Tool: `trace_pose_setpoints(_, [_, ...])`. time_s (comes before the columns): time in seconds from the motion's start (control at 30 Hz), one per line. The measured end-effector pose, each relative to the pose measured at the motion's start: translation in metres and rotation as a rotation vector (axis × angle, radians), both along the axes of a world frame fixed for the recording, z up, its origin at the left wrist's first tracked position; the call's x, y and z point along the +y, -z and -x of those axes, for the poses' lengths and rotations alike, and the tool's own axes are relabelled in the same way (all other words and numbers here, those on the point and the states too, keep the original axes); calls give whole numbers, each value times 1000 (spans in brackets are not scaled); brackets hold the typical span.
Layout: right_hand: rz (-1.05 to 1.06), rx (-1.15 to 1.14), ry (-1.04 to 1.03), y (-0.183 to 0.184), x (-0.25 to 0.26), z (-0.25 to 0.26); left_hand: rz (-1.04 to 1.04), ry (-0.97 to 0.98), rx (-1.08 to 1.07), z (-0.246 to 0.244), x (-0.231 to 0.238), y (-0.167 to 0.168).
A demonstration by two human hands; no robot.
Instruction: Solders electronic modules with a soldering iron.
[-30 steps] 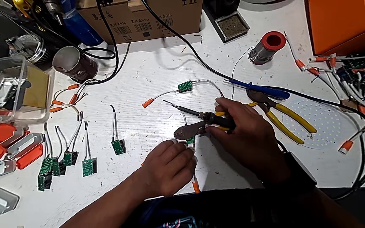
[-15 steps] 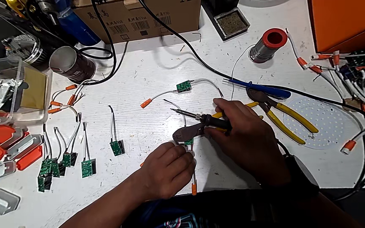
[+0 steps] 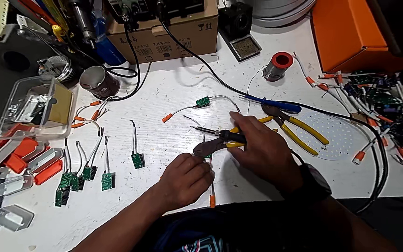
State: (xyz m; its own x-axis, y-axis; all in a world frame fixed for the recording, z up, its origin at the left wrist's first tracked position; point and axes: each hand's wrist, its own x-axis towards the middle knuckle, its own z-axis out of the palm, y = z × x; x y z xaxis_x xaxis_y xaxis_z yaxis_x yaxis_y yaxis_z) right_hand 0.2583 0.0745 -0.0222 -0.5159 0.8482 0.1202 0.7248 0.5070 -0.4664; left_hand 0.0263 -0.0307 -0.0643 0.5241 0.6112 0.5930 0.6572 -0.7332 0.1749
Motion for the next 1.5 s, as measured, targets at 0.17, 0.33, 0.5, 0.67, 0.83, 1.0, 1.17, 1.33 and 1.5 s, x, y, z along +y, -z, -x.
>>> trace_pose_setpoints(0.17, [41, 192, 243, 3, 12, -2, 57, -60, -174, 9, 2, 2])
trace_pose_setpoints(0.33, [64, 411, 299, -13, 7, -2, 249, -163, -739, 20, 10, -30])
trace_pose_setpoints(0.5, [458, 933, 36, -45, -9, 22, 469, -36, -1292, 23, 11, -80])
trace_pose_setpoints(0.67, [770, 1021, -301, -52, -18, 47, 668, 26, -1603, 19, 10, -95])
trace_pose_setpoints(0.83, [902, 1074, -300, -43, -31, 55, 666, -78, -1686, 21, 7, -93])
trace_pose_setpoints(1.0, [907, 1091, -159, -33, -49, 62, 600, -126, -1664, 22, 1, -86])
trace_pose_setpoints(1.17, [865, 1210, -39, -21, -52, 58, 557, -173, -1680, 39, -2, -83])
trace_pose_setpoints(1.33, [818, 1246, -4, -26, -54, 64, 580, -151, -1658, 37, -5, -73])
trace_pose_setpoints(1.5, [760, 1226, 54, -23, -54, 63, 540, -120, -1618, 38, -9, -60])
